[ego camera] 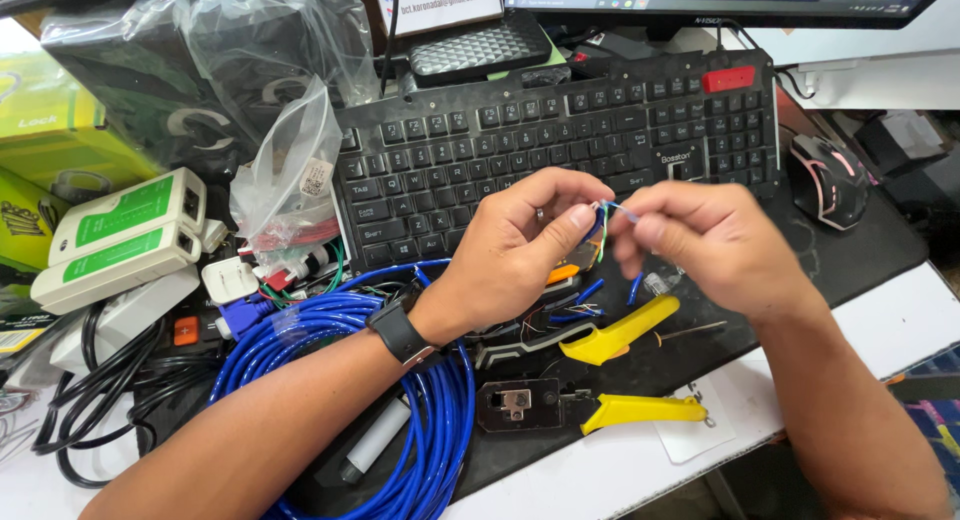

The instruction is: The person strips the jacket from a blue ethernet cable, untwists and arranges the colored wire pairs, trims the wires, inserts them into an RJ45 connector, and uses a yellow crimping tool to crimp the connector onto the cable end.

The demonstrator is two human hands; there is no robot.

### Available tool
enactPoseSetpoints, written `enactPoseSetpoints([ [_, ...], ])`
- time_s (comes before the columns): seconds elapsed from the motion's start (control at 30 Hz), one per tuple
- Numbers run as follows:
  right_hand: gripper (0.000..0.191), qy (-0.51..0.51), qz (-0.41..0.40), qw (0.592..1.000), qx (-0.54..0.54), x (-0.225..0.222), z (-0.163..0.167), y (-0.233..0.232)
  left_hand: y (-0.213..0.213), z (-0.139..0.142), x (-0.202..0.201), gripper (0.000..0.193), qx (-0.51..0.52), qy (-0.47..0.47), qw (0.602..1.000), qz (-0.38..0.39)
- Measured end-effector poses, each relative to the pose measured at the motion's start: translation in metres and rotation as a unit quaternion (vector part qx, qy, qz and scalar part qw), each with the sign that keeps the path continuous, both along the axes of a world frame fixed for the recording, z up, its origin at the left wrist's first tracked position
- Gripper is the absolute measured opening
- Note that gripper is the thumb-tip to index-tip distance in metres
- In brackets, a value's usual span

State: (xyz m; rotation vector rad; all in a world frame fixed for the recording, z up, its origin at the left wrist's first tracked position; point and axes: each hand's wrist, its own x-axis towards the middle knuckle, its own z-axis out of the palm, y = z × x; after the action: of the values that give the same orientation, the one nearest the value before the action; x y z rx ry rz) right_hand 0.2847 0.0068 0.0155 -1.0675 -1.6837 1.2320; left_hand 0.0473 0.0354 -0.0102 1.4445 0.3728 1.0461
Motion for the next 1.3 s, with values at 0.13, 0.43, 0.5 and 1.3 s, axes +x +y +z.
enactPoseSetpoints([
  [0.13,0.018,0.140,0.016,0.990,-0.001,0.007,-0.007,0.006,-0.004,-0.001,-0.002,0.020,0.055,0.055,0.997,-0.016],
  [0.43,0.011,0.030,0.030,0.998,0.040,0.014,-0.006,0.002,-0.007,0.004,0.001,0.027,0.035,0.074,0.996,-0.018],
  [0.5,0.014,0.036,0.057,0.997,0.041,0.012,-0.004,-0.001,-0.007,0.005,0.002,0.027,0.033,0.074,0.997,-0.016],
  [1.3,0.018,0.012,0.071,0.996,-0.059,0.003,-0.004,-0.004,-0.010,0.013,0.003,0.033,0.140,0.168,0.973,0.068],
])
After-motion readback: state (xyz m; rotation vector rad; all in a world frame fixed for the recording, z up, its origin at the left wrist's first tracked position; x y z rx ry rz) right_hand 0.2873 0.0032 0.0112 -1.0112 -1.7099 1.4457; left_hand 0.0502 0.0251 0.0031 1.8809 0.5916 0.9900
